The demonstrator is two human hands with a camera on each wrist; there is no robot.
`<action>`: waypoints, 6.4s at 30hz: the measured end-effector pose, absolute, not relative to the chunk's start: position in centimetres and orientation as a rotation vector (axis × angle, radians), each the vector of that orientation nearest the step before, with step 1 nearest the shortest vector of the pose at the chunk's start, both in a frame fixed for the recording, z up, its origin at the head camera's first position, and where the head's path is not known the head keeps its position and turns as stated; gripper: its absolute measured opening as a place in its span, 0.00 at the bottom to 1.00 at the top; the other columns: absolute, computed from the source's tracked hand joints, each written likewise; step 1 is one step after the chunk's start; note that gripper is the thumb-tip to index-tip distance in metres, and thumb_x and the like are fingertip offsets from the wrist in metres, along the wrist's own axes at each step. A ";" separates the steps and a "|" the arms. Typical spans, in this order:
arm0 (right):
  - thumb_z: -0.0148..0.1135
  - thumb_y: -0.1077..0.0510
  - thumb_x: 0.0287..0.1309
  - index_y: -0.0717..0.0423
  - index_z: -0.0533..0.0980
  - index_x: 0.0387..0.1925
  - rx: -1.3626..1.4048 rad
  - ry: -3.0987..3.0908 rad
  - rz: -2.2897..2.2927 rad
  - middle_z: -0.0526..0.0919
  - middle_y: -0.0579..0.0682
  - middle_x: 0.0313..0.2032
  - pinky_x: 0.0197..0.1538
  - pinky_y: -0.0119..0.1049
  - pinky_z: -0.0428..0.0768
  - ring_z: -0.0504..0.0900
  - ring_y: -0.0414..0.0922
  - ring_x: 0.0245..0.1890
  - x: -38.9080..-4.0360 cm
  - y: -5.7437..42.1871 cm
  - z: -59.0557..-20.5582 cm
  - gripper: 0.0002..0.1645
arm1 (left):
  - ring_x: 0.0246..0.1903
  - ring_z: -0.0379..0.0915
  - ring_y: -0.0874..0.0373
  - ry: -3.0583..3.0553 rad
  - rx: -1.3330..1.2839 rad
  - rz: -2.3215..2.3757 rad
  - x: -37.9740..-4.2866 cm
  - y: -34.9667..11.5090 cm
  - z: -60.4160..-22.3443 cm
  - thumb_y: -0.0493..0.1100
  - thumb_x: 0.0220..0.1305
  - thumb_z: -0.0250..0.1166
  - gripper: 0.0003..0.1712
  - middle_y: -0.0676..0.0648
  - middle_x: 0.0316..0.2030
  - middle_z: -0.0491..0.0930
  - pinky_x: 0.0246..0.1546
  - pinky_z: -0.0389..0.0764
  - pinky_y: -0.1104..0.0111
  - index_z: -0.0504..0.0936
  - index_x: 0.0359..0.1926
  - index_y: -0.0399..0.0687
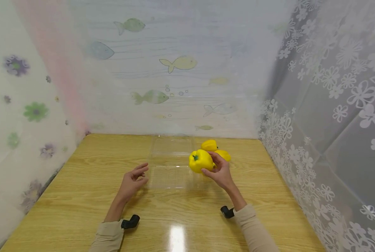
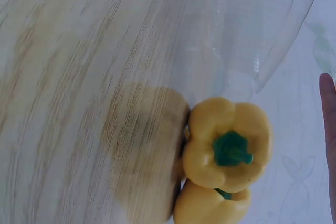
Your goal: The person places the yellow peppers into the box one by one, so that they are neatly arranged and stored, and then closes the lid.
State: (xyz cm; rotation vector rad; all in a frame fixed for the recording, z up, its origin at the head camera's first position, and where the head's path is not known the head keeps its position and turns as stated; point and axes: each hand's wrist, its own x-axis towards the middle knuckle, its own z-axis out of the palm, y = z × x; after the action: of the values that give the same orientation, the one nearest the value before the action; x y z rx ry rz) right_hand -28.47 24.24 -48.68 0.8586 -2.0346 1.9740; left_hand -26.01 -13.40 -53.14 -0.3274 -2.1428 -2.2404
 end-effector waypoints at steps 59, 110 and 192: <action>0.72 0.71 0.55 0.61 0.74 0.66 0.768 -2.243 1.954 0.79 0.62 0.60 0.45 0.35 0.85 0.79 0.39 0.52 -31.3 14.8 -48.8 0.36 | 0.49 0.69 0.47 -2.187 -0.291 -2.188 -26.2 -13.0 -53.1 0.23 0.62 0.63 0.28 0.36 0.72 0.66 0.40 0.76 0.77 0.74 0.64 0.24; 0.72 0.59 0.61 0.59 0.69 0.70 0.667 -2.651 1.600 0.74 0.62 0.65 0.56 0.48 0.81 0.77 0.60 0.59 -33.0 10.9 -51.8 0.38 | 0.45 0.70 0.56 -2.171 -0.288 -2.200 -26.1 -12.9 -53.4 0.22 0.63 0.62 0.26 0.40 0.72 0.67 0.40 0.76 0.75 0.76 0.63 0.27; 0.63 0.66 0.67 0.73 0.66 0.69 0.556 -2.530 1.654 0.68 0.70 0.68 0.59 0.55 0.79 0.71 0.71 0.64 -30.6 22.1 -44.8 0.32 | 0.54 0.68 0.49 -2.170 -0.209 -2.258 -26.0 -12.8 -53.3 0.25 0.64 0.65 0.29 0.43 0.74 0.65 0.45 0.75 0.78 0.74 0.66 0.31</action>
State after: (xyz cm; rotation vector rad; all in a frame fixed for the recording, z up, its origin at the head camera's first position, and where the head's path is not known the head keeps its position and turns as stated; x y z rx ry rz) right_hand -30.55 22.15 -44.78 0.5560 -2.5299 1.6545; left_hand -25.99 -12.79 -53.31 -0.2093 -2.1696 -2.2579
